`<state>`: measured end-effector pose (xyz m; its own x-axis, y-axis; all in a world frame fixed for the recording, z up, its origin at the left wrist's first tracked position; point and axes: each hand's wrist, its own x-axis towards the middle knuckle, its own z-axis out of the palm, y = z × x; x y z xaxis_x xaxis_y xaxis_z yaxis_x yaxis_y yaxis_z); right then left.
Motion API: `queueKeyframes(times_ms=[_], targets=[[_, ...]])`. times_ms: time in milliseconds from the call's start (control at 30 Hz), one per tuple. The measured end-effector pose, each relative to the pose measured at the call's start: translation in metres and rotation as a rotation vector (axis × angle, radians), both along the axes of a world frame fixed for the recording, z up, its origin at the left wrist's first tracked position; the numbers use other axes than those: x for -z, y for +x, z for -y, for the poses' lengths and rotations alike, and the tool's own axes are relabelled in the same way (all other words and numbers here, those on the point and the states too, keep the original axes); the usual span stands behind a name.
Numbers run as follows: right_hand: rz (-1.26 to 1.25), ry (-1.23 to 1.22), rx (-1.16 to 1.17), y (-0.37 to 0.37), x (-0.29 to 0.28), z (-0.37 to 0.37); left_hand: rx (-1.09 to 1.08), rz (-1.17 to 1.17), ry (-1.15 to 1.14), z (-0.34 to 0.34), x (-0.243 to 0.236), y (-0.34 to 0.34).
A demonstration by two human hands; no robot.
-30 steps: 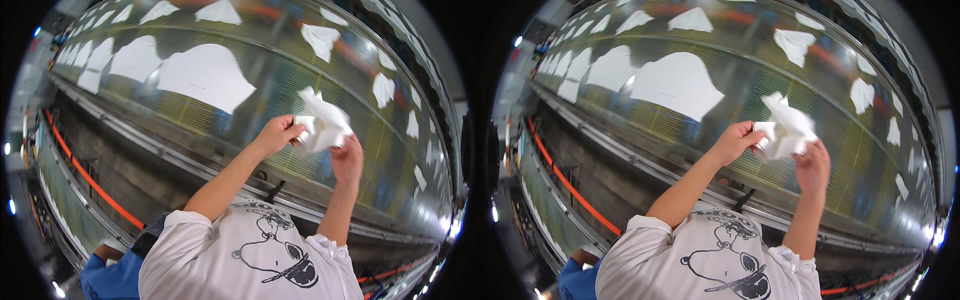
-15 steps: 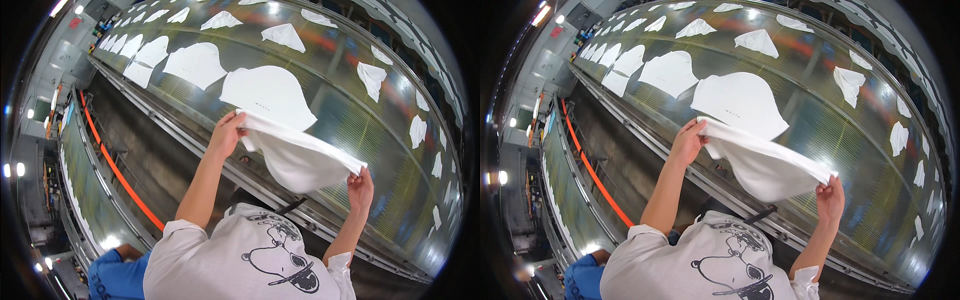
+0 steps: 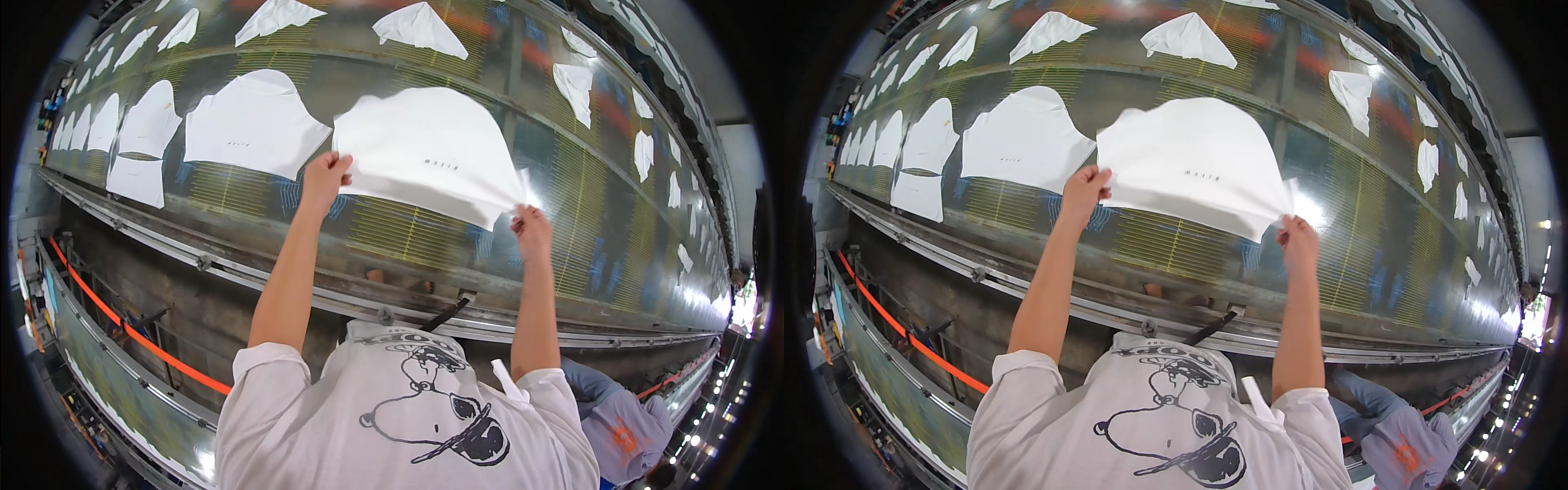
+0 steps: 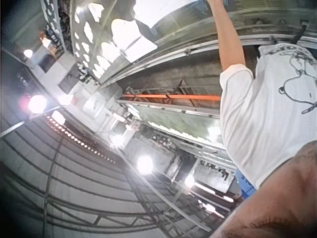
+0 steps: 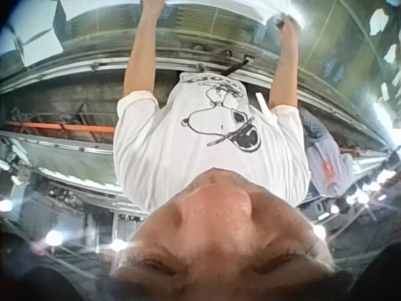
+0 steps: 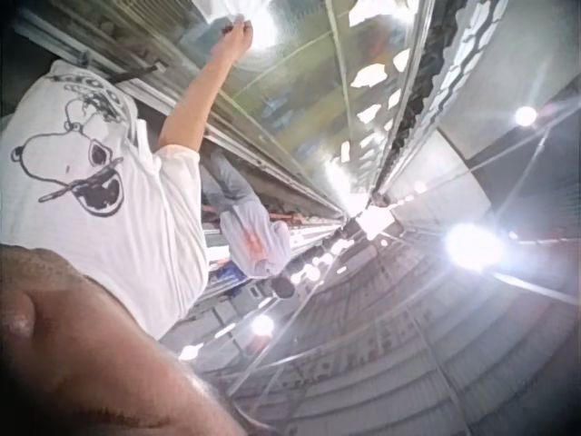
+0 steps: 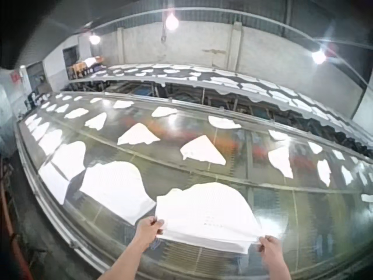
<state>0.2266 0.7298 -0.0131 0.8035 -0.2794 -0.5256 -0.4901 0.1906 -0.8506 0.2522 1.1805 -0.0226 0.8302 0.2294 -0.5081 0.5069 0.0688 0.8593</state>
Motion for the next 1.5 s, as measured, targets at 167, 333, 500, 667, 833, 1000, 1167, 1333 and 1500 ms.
queueKeyframes(times_ms=[167, 333, 500, 667, 833, 1000, 1167, 1333, 1500], targets=[[-0.155, -0.591, -0.056, -0.025, 0.093, -0.019, -0.099, 0.032, 0.524, 0.002, 0.063, -0.023], [-0.155, -1.176, -0.15, -0.031, 0.103, -0.032, -0.02, 0.105, 0.835, 0.011, 0.068, -0.035], [-0.173, -1.165, -0.196, -0.022, 0.085, -0.059, -0.05, 0.088, 0.958, 0.016, 0.067, -0.035], [-0.301, -1.125, -0.322, -0.006, 0.083, -0.061, 0.125, 0.017, 0.946, 0.016, 0.068, -0.026], [-0.189, -0.984, -0.27, -0.003, 0.088, -0.047, 0.135, 0.031, 0.735, 0.017, 0.056, -0.017], [-0.258, -0.305, 0.065, -0.006, 0.089, -0.039, 0.002, -0.096, 0.568, 0.009, 0.063, -0.019], [-0.291, 0.121, 0.239, 0.005, 0.065, -0.059, -0.138, -0.107, 0.276, 0.004, 0.067, -0.019], [0.155, 0.293, -0.201, 0.004, -0.033, -0.123, 0.082, 0.166, -0.138, 0.059, -0.015, -0.011], [0.451, 0.383, -0.312, -0.019, -0.157, -0.151, 0.113, 0.378, -0.421, 0.061, -0.119, -0.052]])
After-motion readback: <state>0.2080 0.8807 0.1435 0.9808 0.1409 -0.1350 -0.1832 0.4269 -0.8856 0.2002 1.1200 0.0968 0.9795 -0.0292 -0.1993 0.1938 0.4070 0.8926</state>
